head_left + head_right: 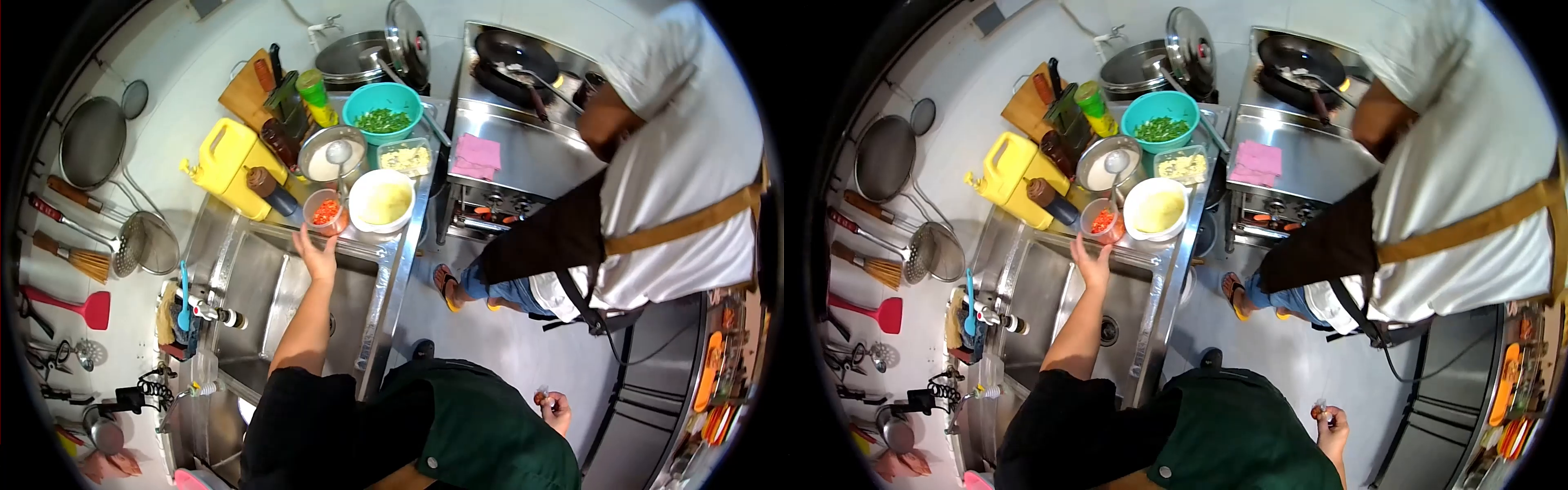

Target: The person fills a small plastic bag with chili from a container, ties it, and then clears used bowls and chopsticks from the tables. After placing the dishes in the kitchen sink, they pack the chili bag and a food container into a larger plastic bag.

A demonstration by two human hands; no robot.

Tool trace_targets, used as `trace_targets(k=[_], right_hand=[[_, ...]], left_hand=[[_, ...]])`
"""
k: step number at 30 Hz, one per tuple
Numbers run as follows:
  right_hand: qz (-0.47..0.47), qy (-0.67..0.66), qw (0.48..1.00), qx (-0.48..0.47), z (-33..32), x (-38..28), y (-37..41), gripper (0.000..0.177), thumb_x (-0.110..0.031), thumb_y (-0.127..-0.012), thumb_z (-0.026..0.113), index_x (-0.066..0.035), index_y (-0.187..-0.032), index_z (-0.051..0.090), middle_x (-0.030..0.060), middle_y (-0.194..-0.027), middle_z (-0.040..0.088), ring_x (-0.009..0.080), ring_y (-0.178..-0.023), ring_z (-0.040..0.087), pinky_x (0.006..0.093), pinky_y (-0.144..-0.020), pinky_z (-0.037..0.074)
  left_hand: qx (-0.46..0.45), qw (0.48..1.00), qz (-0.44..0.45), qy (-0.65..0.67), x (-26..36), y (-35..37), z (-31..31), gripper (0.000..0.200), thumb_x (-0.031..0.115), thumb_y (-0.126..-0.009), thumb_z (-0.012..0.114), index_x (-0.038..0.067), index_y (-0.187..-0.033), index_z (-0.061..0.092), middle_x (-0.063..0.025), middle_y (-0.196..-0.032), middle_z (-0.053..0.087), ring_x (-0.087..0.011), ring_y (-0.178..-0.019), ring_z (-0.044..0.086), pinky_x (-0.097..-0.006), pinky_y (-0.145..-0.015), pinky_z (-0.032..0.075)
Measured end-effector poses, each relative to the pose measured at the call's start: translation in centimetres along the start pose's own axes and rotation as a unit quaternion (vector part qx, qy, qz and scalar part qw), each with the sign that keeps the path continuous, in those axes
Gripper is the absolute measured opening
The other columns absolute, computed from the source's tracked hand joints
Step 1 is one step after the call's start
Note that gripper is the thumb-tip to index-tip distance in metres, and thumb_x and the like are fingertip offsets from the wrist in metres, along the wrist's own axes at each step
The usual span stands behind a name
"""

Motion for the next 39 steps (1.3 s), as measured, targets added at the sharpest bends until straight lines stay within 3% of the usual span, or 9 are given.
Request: trace_targets(k=[3, 7, 10, 16, 24, 31, 34, 36, 39], right_hand=[[0.020, -0.026, 0.998, 0.059, -2.4, 1.1, 1.4, 0.009, -0.005, -0.078, 0.055, 0.000, -0.083, 0.051, 0.0050, -0.074, 0.055, 0.0099, -0.066, 0.052, 0.0223, -0.058, 0.043], [0.091, -0.260, 0.944, 0.180, -7.8, 3.2, 4.0, 0.021, -0.014, -0.079, 0.055, -0.005, -0.096, 0.049, 0.0035, -0.081, 0.055, 0.0095, -0.070, 0.053, 0.0198, -0.056, 0.042], [0.039, -0.431, 0.870, 0.237, -14.3, 4.7, 6.9, 0.034, -0.010, -0.077, 0.055, -0.005, -0.109, 0.045, 0.0055, -0.099, 0.053, 0.0128, -0.086, 0.054, 0.0211, -0.062, 0.045], [-0.056, -0.560, 0.744, 0.361, -23.9, 10.5, 18.1, 0.030, -0.008, -0.077, 0.056, -0.004, -0.104, 0.045, 0.0071, -0.095, 0.054, 0.0155, -0.083, 0.055, 0.0260, -0.066, 0.044], [-0.128, -0.615, 0.659, 0.413, -24.7, 12.3, 27.9, 0.026, -0.005, -0.079, 0.053, -0.004, -0.103, 0.045, 0.0073, -0.095, 0.054, 0.0159, -0.083, 0.056, 0.0264, -0.069, 0.046], [-0.115, -0.398, 0.754, 0.510, -24.6, 14.6, 31.9, 0.018, -0.006, -0.080, 0.054, -0.004, -0.097, 0.048, 0.0060, -0.093, 0.054, 0.0122, -0.083, 0.053, 0.0236, -0.069, 0.044], [-0.106, -0.304, 0.704, 0.633, -25.8, 14.2, 32.5, 0.011, -0.009, -0.081, 0.053, -0.005, -0.090, 0.048, 0.0046, -0.086, 0.055, 0.0090, -0.074, 0.050, 0.0203, -0.063, 0.042], [-0.148, -0.447, 0.592, 0.654, -26.6, 12.7, 33.0, 0.008, -0.011, -0.083, 0.051, -0.006, -0.085, 0.046, 0.0046, -0.083, 0.056, 0.0070, -0.068, 0.047, 0.0189, -0.057, 0.040], [-0.183, -0.467, 0.572, 0.649, -27.3, 10.1, 32.2, 0.009, -0.012, -0.085, 0.049, -0.006, -0.083, 0.044, 0.0062, -0.083, 0.056, 0.0066, -0.066, 0.047, 0.0190, -0.054, 0.040]], left_hand=[[-0.021, 0.998, 0.040, 0.052, 3.2, 4.8, -2.4, 0.051, 0.006, -0.071, 0.061, 0.003, -0.114, 0.034, -0.0182, -0.124, 0.026, -0.0318, -0.115, 0.028, -0.0398, -0.091, 0.028], [-0.245, 0.931, 0.215, 0.163, 14.2, 16.1, -3.7, 0.039, 0.000, -0.072, 0.056, 0.003, -0.108, 0.039, -0.0150, -0.118, 0.035, -0.0253, -0.104, 0.041, -0.0331, -0.084, 0.035], [-0.513, 0.769, 0.253, 0.288, 21.2, 25.9, -1.6, 0.025, -0.004, -0.071, 0.055, 0.000, -0.095, 0.049, -0.0144, -0.111, 0.042, -0.0170, -0.079, 0.054, -0.0258, -0.069, 0.046], [-0.688, 0.547, 0.332, 0.341, 35.2, 44.7, -1.6, 0.014, -0.002, -0.076, 0.051, -0.001, -0.090, 0.050, -0.0118, -0.102, 0.049, -0.0142, -0.077, 0.053, -0.0250, -0.067, 0.045], [-0.991, 0.118, 0.061, 0.030, 45.6, 68.6, -11.7, 0.036, 0.015, -0.083, 0.052, 0.003, -0.114, 0.040, -0.0094, -0.100, 0.055, -0.0154, -0.082, 0.056, -0.0247, -0.068, 0.045], [-0.983, 0.019, 0.157, 0.095, 44.4, 75.4, -16.6, 0.026, 0.009, -0.079, 0.056, 0.005, -0.101, 0.043, -0.0057, -0.091, 0.056, -0.0144, -0.079, 0.056, -0.0254, -0.064, 0.047], [-0.980, 0.080, 0.136, 0.119, 45.2, 75.4, -17.3, 0.022, 0.004, -0.077, 0.055, 0.007, -0.095, 0.043, -0.0048, -0.088, 0.055, -0.0147, -0.077, 0.056, -0.0264, -0.063, 0.048], [-0.992, 0.092, 0.009, 0.091, 45.9, 75.0, -17.3, 0.023, 0.001, -0.077, 0.053, 0.008, -0.096, 0.044, -0.0063, -0.088, 0.055, -0.0154, -0.077, 0.057, -0.0270, -0.062, 0.049], [-0.994, 0.029, -0.015, 0.104, 46.2, 74.9, -16.0, 0.025, -0.001, -0.076, 0.051, 0.006, -0.099, 0.043, -0.0078, -0.091, 0.054, -0.0179, -0.079, 0.057, -0.0294, -0.065, 0.050]])
Point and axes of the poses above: each hand's wrist, its own y-axis away from the middle knuckle, its own z-axis out of the palm, x = y × z, the point moved 3 cm from there along -y, towards the middle knuckle
